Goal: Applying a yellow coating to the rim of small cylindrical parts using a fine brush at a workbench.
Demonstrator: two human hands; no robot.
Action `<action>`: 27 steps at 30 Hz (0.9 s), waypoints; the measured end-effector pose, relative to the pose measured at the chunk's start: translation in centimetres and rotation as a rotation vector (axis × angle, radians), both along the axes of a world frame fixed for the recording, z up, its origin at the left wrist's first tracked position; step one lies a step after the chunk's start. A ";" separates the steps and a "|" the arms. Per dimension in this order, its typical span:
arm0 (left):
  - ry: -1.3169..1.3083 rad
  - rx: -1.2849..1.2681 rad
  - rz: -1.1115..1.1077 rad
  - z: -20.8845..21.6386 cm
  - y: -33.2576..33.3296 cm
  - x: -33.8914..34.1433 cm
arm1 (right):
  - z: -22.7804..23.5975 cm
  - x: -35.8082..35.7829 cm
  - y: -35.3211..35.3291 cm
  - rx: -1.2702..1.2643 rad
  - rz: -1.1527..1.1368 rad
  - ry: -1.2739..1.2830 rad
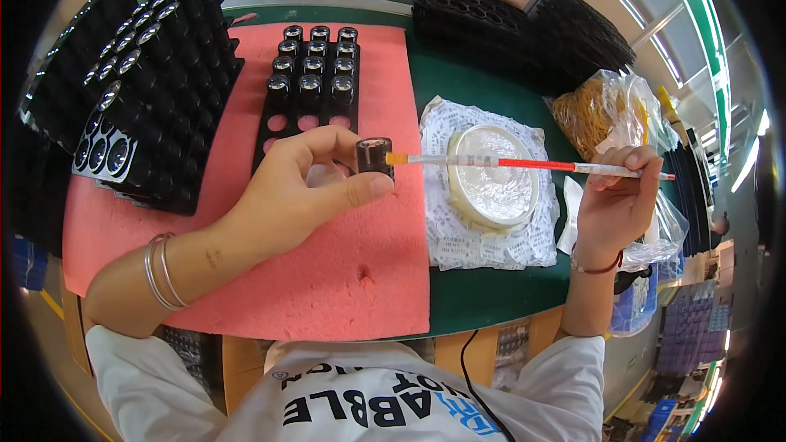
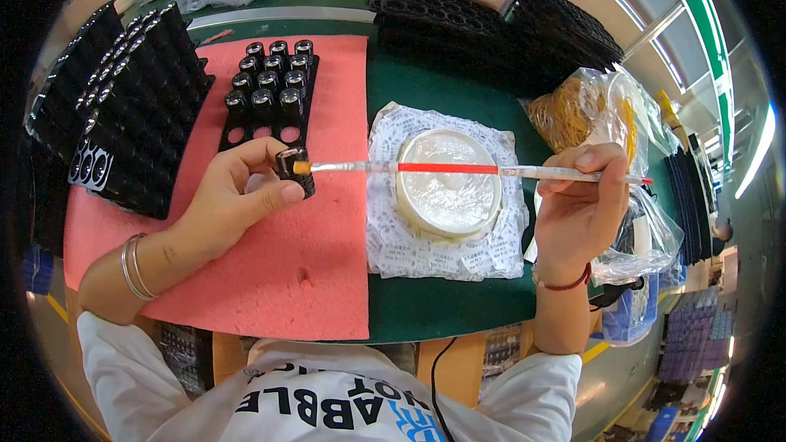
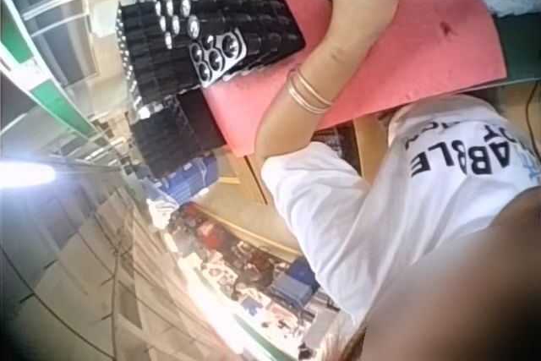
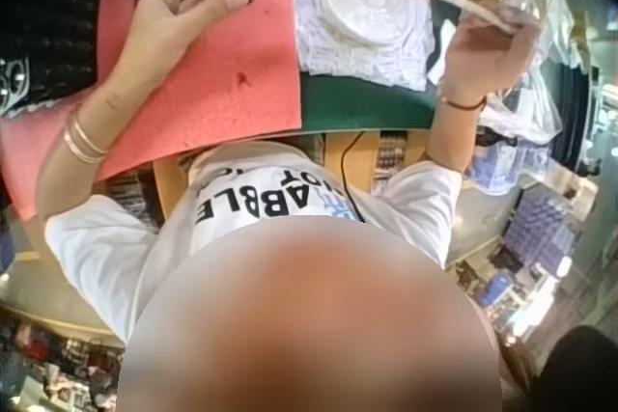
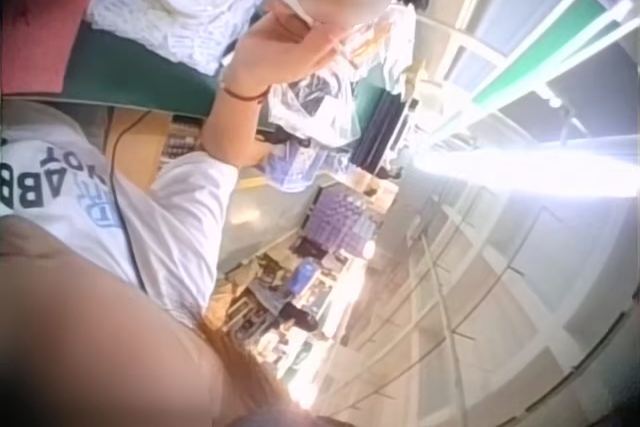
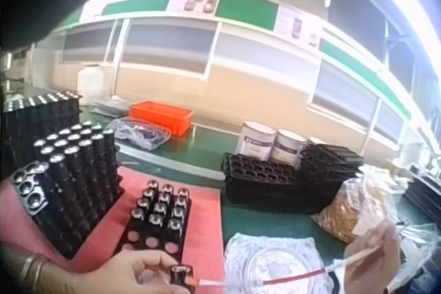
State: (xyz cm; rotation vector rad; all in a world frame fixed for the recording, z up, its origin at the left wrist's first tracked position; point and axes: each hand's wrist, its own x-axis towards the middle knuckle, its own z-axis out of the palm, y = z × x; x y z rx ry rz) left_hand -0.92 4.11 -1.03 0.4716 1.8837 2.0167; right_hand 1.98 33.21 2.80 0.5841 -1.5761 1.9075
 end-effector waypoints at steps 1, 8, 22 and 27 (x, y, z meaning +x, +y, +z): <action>0.023 -0.054 0.007 -0.2 0.0 0.0 | -0.1 0.0 0.0 -0.001 0.002 -0.002; 0.003 -0.078 0.002 -0.1 0.0 0.1 | -0.2 0.0 -0.5 -0.018 -0.009 -0.037; -0.039 0.077 -0.044 0.0 0.3 0.3 | -0.1 -0.3 -0.5 -0.066 -0.248 -0.038; -0.036 0.032 -0.054 0.3 0.1 0.4 | -0.2 0.0 0.1 -0.231 0.000 -0.038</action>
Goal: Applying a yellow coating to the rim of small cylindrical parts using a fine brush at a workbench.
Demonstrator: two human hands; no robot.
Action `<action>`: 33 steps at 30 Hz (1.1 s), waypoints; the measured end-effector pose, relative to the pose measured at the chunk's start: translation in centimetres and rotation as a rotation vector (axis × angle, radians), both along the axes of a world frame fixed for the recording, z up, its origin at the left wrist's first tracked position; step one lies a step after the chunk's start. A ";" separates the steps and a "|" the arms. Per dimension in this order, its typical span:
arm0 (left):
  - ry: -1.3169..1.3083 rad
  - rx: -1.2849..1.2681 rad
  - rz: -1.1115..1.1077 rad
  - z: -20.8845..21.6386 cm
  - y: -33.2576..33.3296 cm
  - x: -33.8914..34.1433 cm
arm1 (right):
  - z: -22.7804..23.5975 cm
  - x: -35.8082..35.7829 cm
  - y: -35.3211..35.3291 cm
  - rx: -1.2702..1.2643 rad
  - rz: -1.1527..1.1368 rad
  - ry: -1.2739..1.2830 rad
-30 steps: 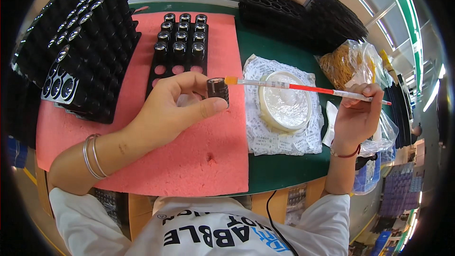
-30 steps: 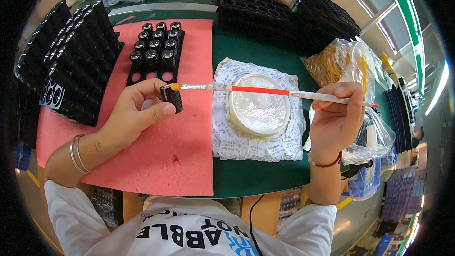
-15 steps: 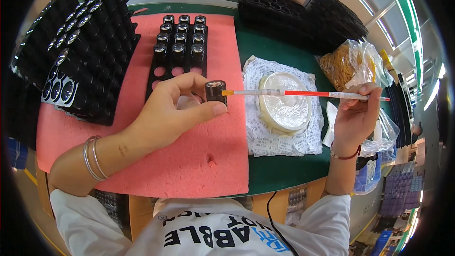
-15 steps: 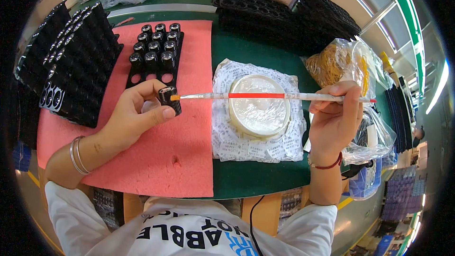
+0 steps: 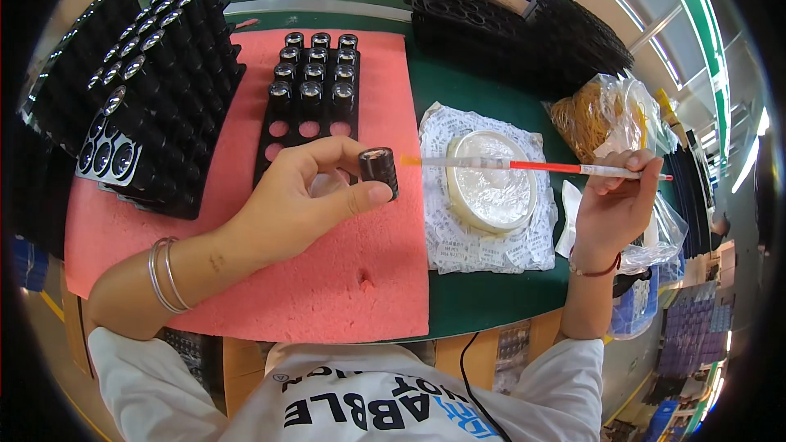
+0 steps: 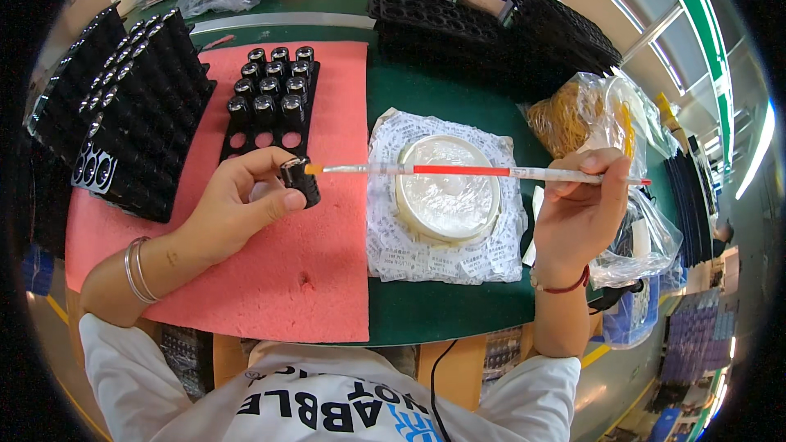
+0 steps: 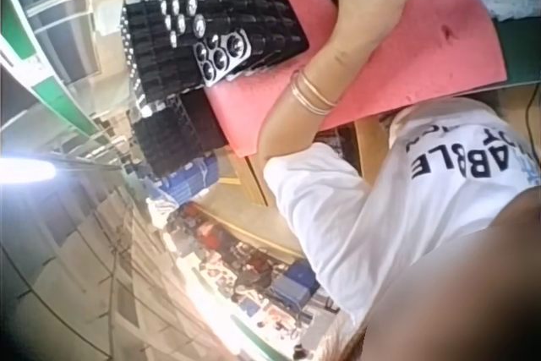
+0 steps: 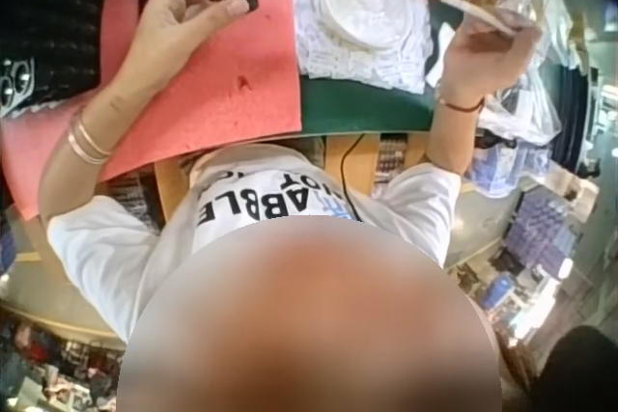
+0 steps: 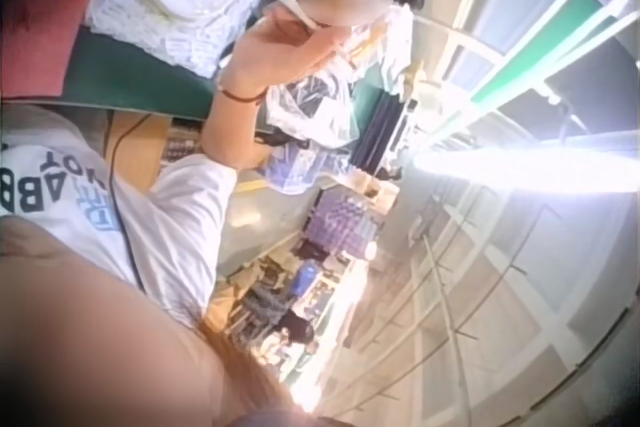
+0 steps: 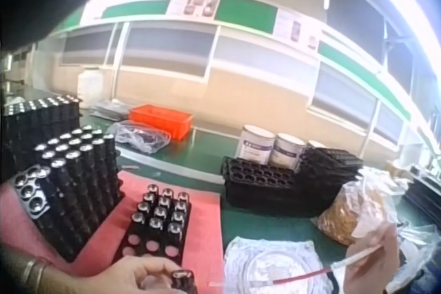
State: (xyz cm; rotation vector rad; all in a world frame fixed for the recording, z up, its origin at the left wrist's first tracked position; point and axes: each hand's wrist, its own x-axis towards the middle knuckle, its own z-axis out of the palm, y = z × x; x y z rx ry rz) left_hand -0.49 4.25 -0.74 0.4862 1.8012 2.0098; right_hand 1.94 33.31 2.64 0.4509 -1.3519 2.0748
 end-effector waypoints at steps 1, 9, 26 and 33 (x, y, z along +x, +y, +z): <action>-0.003 -0.024 -0.007 0.2 -0.1 0.0 | 0.0 0.0 -0.1 0.000 0.003 0.003; 0.001 0.015 0.004 -0.6 0.1 -0.3 | -0.1 -0.1 -0.6 0.122 -0.065 -0.032; 0.572 -0.450 -0.006 2.7 -1.5 1.4 | -0.3 -0.3 0.1 0.197 -0.176 0.046; 1.296 -0.450 0.379 8.3 -5.7 4.1 | -0.3 0.0 0.3 0.139 -0.224 0.030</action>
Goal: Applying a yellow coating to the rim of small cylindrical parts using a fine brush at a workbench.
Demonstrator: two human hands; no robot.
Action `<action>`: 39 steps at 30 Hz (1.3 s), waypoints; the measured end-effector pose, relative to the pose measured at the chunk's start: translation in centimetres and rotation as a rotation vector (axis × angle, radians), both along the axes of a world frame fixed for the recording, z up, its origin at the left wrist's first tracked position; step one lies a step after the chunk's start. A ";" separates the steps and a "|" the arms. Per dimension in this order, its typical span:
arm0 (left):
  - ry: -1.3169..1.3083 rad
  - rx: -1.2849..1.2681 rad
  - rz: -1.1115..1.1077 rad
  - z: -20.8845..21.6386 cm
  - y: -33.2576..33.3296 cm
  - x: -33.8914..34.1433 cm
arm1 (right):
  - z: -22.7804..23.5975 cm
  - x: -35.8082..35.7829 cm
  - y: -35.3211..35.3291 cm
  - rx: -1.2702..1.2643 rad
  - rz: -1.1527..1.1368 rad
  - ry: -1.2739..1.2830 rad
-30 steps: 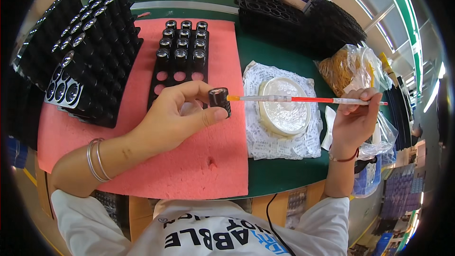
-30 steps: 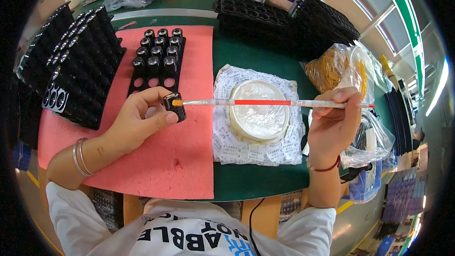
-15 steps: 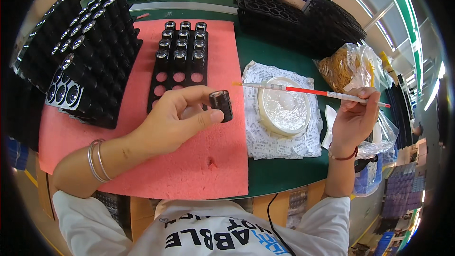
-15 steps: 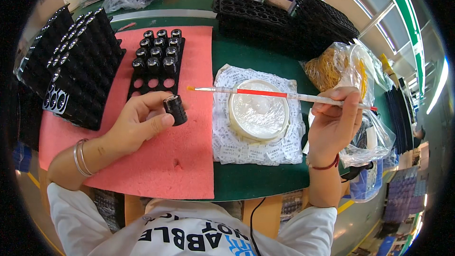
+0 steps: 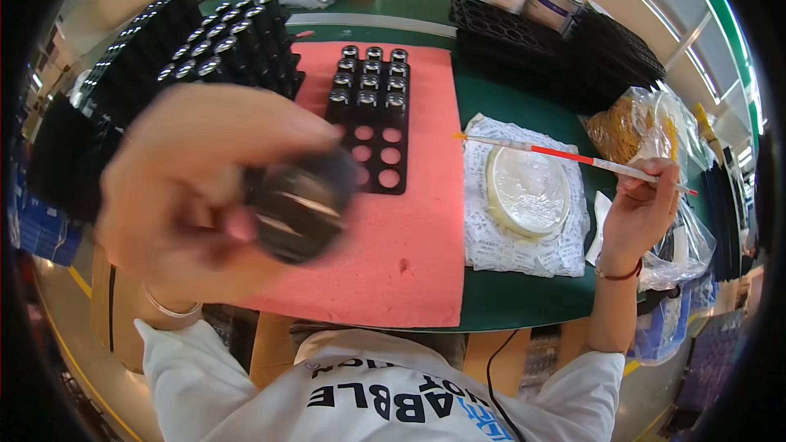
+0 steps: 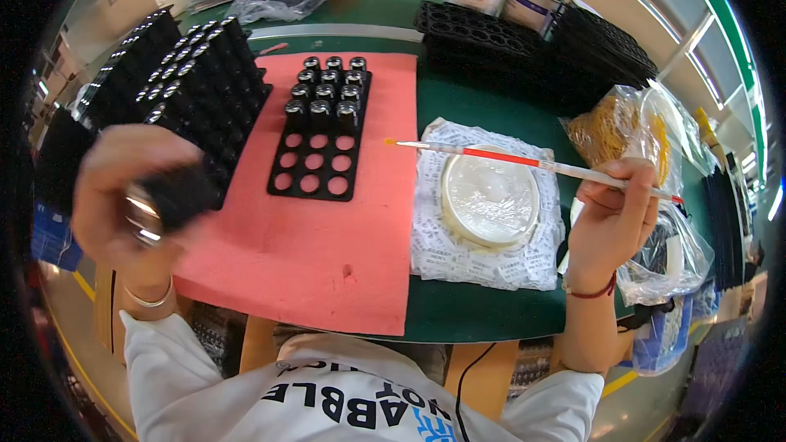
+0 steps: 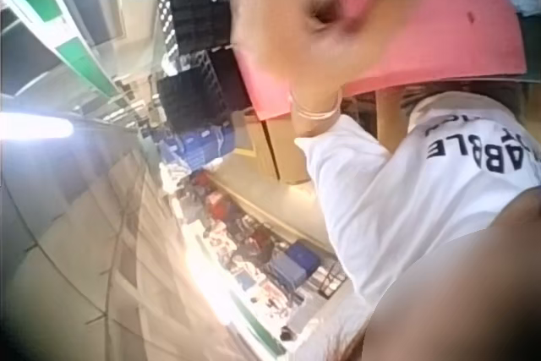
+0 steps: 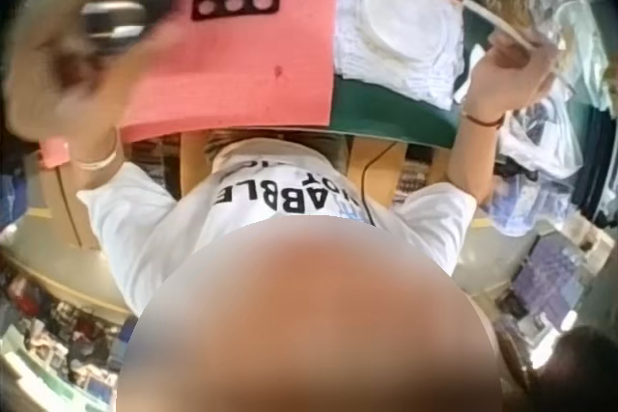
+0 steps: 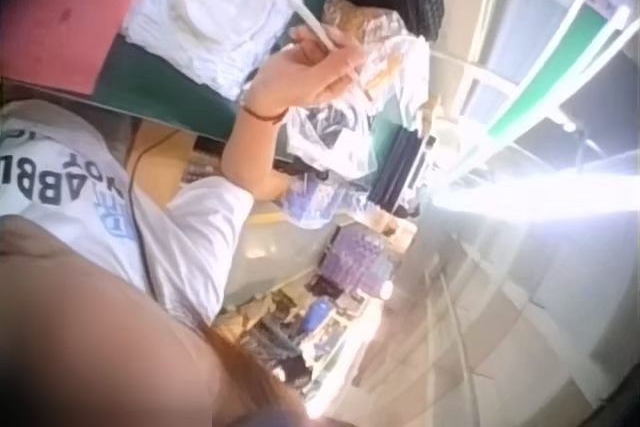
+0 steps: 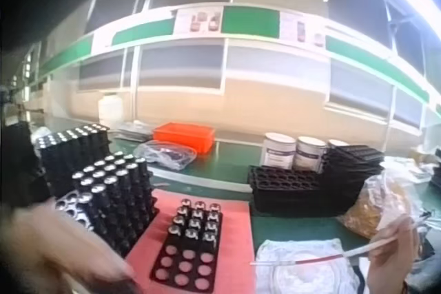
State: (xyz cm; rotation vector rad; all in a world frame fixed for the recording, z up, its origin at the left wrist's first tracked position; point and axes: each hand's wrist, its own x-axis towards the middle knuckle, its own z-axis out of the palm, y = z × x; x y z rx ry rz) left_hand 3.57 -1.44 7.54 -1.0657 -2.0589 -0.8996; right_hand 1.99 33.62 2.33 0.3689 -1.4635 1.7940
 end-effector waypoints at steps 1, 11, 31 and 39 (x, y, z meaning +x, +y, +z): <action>0.179 0.048 0.123 0.7 0.1 0.5 | 0.1 0.0 0.0 0.014 -0.006 0.017; -0.275 0.286 0.681 -1.7 -8.9 -0.4 | 0.4 0.3 0.3 0.007 0.042 0.085; -0.349 -0.105 0.940 -0.1 -7.0 -0.7 | 0.7 0.9 0.4 0.031 0.027 0.130; -0.369 -0.231 0.971 0.9 -6.8 -1.1 | 0.7 1.0 0.4 0.111 0.035 0.182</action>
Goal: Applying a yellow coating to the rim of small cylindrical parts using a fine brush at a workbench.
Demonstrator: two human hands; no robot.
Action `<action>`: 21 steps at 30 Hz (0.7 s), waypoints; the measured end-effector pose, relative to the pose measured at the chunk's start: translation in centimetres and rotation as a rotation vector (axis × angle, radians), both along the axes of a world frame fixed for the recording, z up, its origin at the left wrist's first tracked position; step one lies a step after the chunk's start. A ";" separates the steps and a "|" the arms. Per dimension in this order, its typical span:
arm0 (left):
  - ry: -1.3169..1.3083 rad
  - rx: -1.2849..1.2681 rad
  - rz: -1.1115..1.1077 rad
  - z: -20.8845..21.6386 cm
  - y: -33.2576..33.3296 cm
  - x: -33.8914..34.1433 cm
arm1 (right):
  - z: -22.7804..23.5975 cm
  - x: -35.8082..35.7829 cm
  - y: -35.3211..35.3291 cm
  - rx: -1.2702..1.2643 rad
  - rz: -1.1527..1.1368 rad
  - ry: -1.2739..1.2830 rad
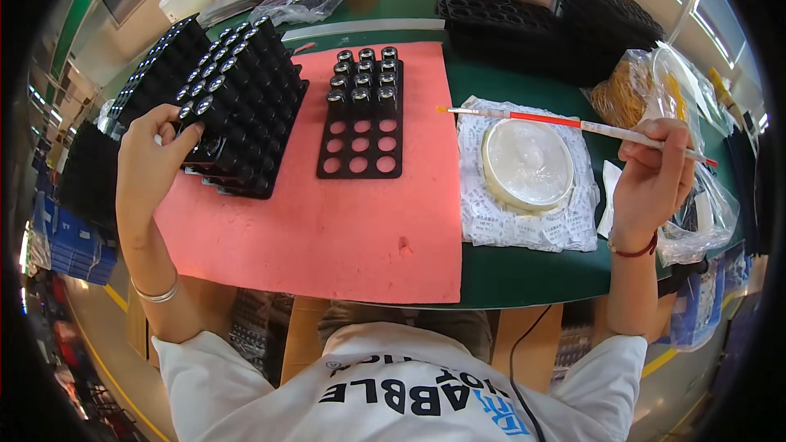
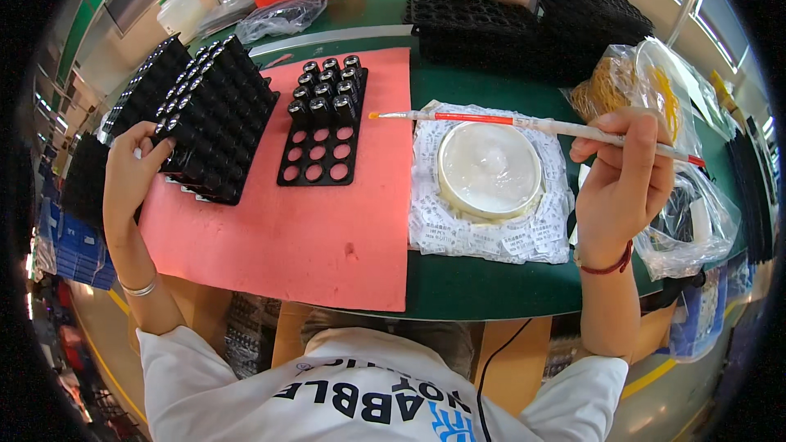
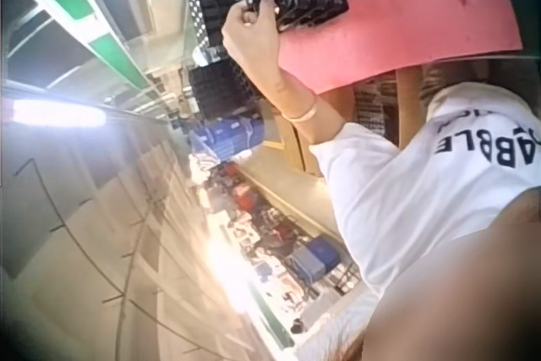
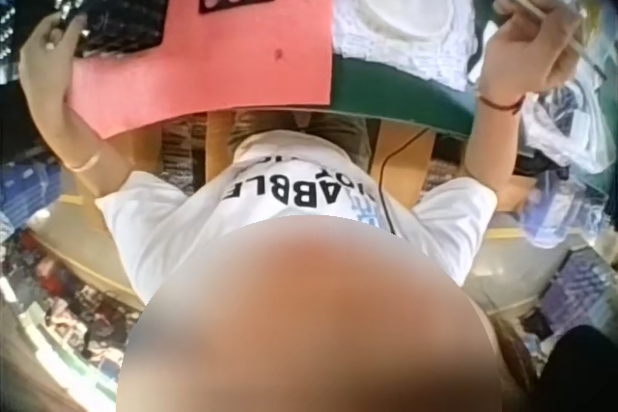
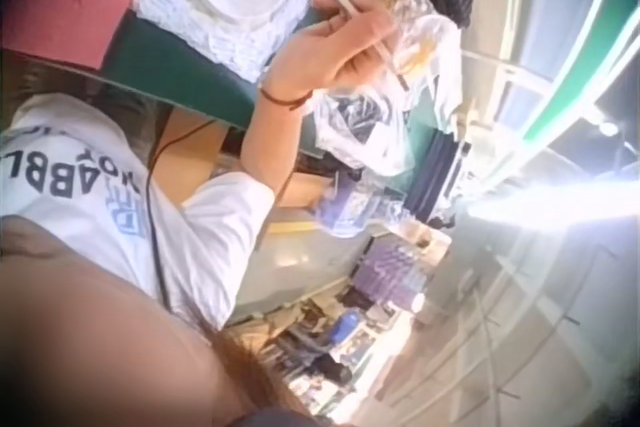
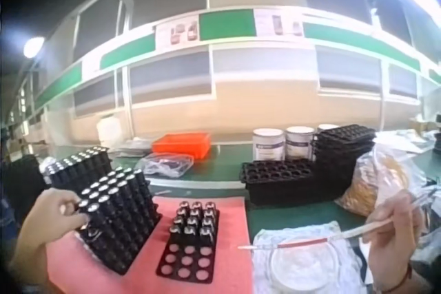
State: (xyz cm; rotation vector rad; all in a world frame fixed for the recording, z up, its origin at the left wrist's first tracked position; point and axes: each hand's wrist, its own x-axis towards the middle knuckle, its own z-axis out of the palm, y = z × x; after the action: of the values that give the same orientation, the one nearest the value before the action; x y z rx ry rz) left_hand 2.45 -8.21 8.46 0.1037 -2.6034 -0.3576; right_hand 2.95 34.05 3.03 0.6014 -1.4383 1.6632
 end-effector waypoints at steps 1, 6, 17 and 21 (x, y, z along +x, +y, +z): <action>-0.003 -0.004 -0.005 0.1 0.1 0.0 | 0.0 0.0 0.0 0.022 0.000 0.018; -0.035 0.038 -0.029 0.0 0.1 0.3 | 0.0 0.1 -0.2 0.005 -0.010 0.000; -0.163 0.014 -0.119 0.7 -1.5 -0.5 | 0.4 0.7 -0.5 0.027 -0.024 0.015; -0.135 0.023 -0.136 0.9 -1.0 -0.4 | 0.4 0.7 -0.2 0.069 -0.002 0.047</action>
State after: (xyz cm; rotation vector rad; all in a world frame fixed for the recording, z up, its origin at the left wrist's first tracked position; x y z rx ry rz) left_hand 2.02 -9.21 9.38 -0.0439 -2.7484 -0.4426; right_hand 3.60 33.81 3.47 0.6729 -1.4667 1.5936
